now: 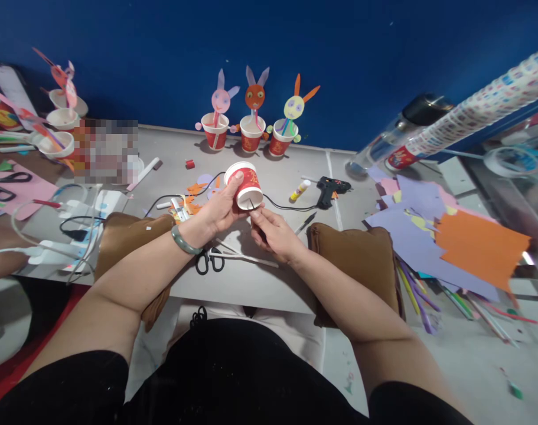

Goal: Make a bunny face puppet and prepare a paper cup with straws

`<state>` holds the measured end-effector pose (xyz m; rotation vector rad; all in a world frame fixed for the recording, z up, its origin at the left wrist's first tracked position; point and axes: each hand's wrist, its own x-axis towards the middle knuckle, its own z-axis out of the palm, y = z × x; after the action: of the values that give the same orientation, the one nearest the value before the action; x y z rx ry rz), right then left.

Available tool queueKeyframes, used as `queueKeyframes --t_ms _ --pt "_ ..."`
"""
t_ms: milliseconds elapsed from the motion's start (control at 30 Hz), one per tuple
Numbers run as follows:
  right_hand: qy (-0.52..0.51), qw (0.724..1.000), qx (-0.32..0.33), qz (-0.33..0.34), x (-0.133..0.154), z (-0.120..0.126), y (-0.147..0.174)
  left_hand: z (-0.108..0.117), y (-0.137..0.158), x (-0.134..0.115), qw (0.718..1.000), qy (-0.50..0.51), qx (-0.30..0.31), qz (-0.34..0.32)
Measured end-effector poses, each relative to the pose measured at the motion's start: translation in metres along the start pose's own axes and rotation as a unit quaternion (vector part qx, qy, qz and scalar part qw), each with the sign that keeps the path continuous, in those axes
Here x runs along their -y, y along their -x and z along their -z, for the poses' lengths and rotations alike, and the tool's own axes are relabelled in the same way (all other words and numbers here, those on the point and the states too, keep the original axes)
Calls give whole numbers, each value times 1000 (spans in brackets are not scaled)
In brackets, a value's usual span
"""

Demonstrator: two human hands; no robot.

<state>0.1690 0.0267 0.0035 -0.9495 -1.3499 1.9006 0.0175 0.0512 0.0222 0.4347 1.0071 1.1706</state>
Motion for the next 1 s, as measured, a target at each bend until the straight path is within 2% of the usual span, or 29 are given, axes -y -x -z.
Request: queueKeyframes --t_ms 267,1000 --pt "21 1000 -5 10 0 0 1 5 -5 5 999 -18 22 -21" --pt "38 999 -19 -4 -1 -1 1 -1 0 3 1000 -4 -8 1"
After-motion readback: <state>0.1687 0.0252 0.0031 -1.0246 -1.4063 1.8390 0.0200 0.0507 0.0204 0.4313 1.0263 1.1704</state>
